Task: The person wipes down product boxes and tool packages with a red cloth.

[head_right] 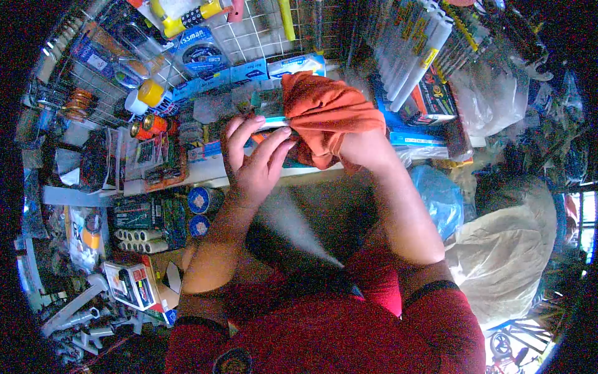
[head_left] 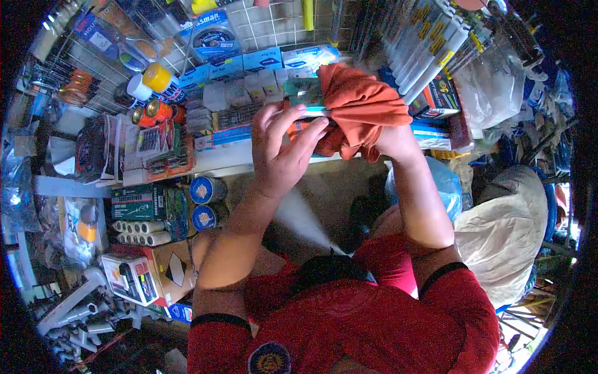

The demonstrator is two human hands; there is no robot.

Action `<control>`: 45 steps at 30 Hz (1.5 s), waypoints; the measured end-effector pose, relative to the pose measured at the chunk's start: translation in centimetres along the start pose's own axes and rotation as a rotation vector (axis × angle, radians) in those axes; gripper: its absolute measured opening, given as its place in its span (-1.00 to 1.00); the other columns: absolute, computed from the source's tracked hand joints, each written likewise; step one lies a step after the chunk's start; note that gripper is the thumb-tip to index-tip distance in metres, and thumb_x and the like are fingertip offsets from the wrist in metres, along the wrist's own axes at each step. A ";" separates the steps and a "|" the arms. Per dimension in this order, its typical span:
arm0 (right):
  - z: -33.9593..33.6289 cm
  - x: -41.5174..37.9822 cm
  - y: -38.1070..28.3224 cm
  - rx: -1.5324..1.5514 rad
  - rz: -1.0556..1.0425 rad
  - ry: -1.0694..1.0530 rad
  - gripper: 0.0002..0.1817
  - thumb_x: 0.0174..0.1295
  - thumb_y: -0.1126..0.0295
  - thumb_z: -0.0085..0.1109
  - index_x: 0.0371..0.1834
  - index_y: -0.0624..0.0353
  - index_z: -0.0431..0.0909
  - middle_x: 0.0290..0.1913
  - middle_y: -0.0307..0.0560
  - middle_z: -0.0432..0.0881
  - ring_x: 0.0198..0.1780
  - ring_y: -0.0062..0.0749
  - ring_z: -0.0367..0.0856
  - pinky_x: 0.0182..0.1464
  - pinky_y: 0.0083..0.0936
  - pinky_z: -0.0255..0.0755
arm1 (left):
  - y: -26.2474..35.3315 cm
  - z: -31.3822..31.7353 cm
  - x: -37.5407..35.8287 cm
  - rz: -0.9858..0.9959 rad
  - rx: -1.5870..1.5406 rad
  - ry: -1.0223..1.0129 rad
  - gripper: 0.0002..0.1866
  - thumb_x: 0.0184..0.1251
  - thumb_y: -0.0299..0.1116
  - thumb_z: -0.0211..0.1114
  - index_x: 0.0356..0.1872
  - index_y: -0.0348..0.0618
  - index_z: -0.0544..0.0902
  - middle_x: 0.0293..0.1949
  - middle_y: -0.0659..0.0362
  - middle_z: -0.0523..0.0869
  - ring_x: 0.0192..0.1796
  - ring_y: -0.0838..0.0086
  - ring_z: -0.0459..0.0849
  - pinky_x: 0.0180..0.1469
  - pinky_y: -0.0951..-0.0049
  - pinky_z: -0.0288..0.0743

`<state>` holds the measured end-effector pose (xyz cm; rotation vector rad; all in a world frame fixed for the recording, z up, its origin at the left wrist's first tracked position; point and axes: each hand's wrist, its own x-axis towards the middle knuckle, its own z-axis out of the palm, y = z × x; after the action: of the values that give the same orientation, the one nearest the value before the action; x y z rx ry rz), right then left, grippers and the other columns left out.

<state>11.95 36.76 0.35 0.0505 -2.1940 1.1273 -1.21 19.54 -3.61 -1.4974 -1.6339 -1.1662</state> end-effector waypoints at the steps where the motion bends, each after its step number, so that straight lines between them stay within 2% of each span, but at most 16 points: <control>1: -0.2 -0.7 0.9 -0.069 0.128 -0.050 -0.57 0.20 0.33 0.40 0.15 0.16 0.65 0.02 -0.09 0.75 0.01 -0.35 0.73 0.08 -0.43 0.59 | -0.1 -0.1 0.0 0.001 0.001 0.001 -0.61 0.04 -0.40 0.59 -0.04 0.16 0.79 0.16 0.24 0.51 0.17 0.11 0.49 0.14 0.19 0.52; 3: -0.4 -0.8 1.5 -0.136 0.256 -0.100 -0.58 0.20 0.31 0.40 0.13 0.15 0.67 0.03 -0.08 0.75 0.02 -0.34 0.73 0.08 -0.42 0.59 | -0.3 -0.3 0.0 0.035 0.022 -0.017 -0.56 0.00 -0.38 0.64 -0.03 0.02 0.74 0.14 0.12 0.56 0.16 0.13 0.55 0.21 0.15 0.48; 5: -0.6 0.0 1.5 -0.043 0.088 -0.128 -0.52 0.11 0.36 0.48 0.12 0.24 0.64 0.16 -0.03 0.69 0.18 -0.28 0.63 0.28 -0.30 0.47 | -0.5 -0.2 -0.5 0.001 -0.015 -0.025 -0.55 0.01 -0.39 0.64 -0.02 -0.03 0.72 0.15 0.11 0.58 0.17 0.14 0.58 0.20 0.19 0.51; 8: -0.7 -0.7 2.6 0.158 0.130 -0.065 -0.56 0.11 0.38 0.47 0.07 0.25 0.65 0.15 -0.07 0.68 0.15 -0.34 0.63 0.24 -0.34 0.50 | -0.6 -0.1 -0.4 -0.041 -0.073 -0.017 -0.56 0.02 -0.43 0.62 -0.02 -0.09 0.69 0.17 0.11 0.61 0.17 0.13 0.61 0.19 0.18 0.54; 16: -0.3 0.1 3.3 0.193 -0.086 -0.007 -0.61 0.12 0.39 0.45 0.01 0.26 0.61 0.05 -0.10 0.65 0.08 -0.37 0.60 0.21 -0.41 0.48 | -1.1 -0.2 -0.1 -0.144 -0.207 -0.004 -0.48 0.01 -0.52 0.63 0.01 -0.24 0.57 0.21 -0.07 0.62 0.23 0.16 0.64 0.22 0.24 0.60; 17: -0.4 0.0 3.3 0.180 0.056 -0.037 -0.59 0.13 0.38 0.45 0.03 0.26 0.60 0.05 -0.10 0.65 0.08 -0.36 0.60 0.21 -0.41 0.48 | -1.0 -0.1 -0.2 -0.145 -0.207 -0.005 -0.48 0.01 -0.52 0.63 0.01 -0.24 0.57 0.21 -0.07 0.62 0.23 0.16 0.64 0.22 0.24 0.60; 20: -0.6 -0.6 4.6 0.132 0.074 -0.045 -0.57 0.15 0.37 0.45 0.07 0.26 0.59 0.08 -0.09 0.65 0.09 -0.37 0.60 0.22 -0.39 0.48 | -0.6 0.5 -0.3 -0.421 -0.481 0.073 -0.49 0.00 -0.51 0.61 0.01 -0.23 0.59 0.11 -0.04 0.68 0.11 0.14 0.71 0.14 0.27 0.63; 23: -0.5 -0.6 2.8 0.083 0.058 -0.038 -0.55 0.16 0.37 0.45 0.09 0.27 0.58 0.11 -0.07 0.65 0.11 -0.37 0.60 0.24 -0.38 0.47 | -1.3 0.1 -0.2 -0.312 -0.379 0.023 -0.52 -0.01 -0.53 0.61 -0.03 -0.24 0.60 0.10 -0.05 0.69 0.10 0.16 0.72 0.10 0.30 0.66; 30: -0.8 -0.9 2.6 0.137 0.184 -0.068 -0.52 0.14 0.39 0.48 0.13 0.28 0.58 0.16 -0.06 0.63 0.16 -0.37 0.58 0.29 -0.34 0.45 | -0.8 -0.4 0.5 -0.412 -0.528 0.080 -0.61 -0.02 -0.53 0.61 -0.16 -0.21 0.62 0.05 -0.03 0.69 0.09 0.15 0.71 0.11 0.26 0.63; 33: -1.0 -0.8 2.5 -0.095 -0.058 -0.160 -0.49 0.13 0.40 0.50 0.15 0.27 0.57 0.17 -0.03 0.62 0.18 -0.35 0.58 0.31 -0.33 0.44 | -0.9 -0.8 0.8 -0.364 -0.432 0.020 -0.62 -0.05 -0.53 0.61 -0.19 -0.18 0.63 0.00 0.01 0.69 0.07 0.18 0.69 0.14 0.25 0.55; 36: -0.5 -0.5 2.5 0.118 0.122 -0.080 -0.45 0.11 0.38 0.52 0.16 0.28 0.56 0.17 -0.02 0.62 0.19 -0.32 0.58 0.32 -0.32 0.43 | -0.7 -0.9 0.8 -0.419 -0.455 0.022 -0.64 -0.08 -0.53 0.61 -0.23 -0.16 0.65 -0.03 0.04 0.67 0.06 0.21 0.65 0.15 0.26 0.50; 38: -0.7 0.6 2.6 -0.028 -0.370 -0.128 -0.83 0.11 0.36 0.49 -0.25 0.14 0.80 -0.14 -0.04 0.78 -0.06 -0.22 0.76 0.09 -0.30 0.61 | -0.6 -0.8 0.7 -0.475 -0.509 0.038 -0.65 -0.06 -0.53 0.60 -0.22 -0.14 0.67 0.03 0.04 0.63 0.08 0.20 0.63 0.17 0.25 0.50; 39: -0.5 -1.0 0.6 0.110 -0.013 -0.067 -0.75 0.09 0.36 0.52 -0.17 0.16 0.77 -0.12 -0.10 0.78 -0.10 -0.31 0.77 0.06 -0.36 0.62 | -0.8 -0.9 0.7 -0.474 -0.510 0.038 -0.65 -0.06 -0.53 0.60 -0.22 -0.14 0.67 0.03 0.04 0.63 0.08 0.20 0.63 0.17 0.25 0.50; 43: -0.4 -0.7 -0.5 0.245 0.195 -0.120 -0.58 0.14 0.35 0.51 0.04 0.21 0.62 -0.17 -0.20 0.73 -0.26 -0.56 0.70 -0.24 -0.55 0.62 | -1.5 -1.6 1.1 -0.246 -0.333 -0.087 -0.61 0.06 -0.58 0.55 -0.07 -0.20 0.63 0.21 0.00 0.45 0.19 0.27 0.59 0.20 0.30 0.56; 44: -0.4 -0.9 -0.3 0.244 0.195 -0.121 -0.58 0.14 0.35 0.51 0.04 0.21 0.62 -0.17 -0.20 0.73 -0.26 -0.56 0.70 -0.24 -0.55 0.62 | -1.6 -1.6 1.2 -0.181 -0.300 -0.092 -0.62 0.06 -0.56 0.56 -0.08 -0.19 0.64 0.22 0.00 0.45 0.21 0.25 0.59 0.21 0.28 0.55; 45: -0.6 -1.1 -0.1 0.150 0.234 -0.145 -0.50 0.08 0.39 0.54 0.10 0.23 0.60 -0.05 -0.14 0.71 -0.09 -0.47 0.67 -0.03 -0.45 0.58 | -1.5 -1.4 1.3 -0.181 -0.301 -0.090 -0.62 0.06 -0.56 0.56 -0.08 -0.19 0.64 0.22 0.00 0.45 0.21 0.25 0.59 0.21 0.28 0.55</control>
<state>13.12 36.83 0.05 -0.0633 -2.2823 1.4579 -3.06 18.83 -2.16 -1.6310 -1.7423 -1.5193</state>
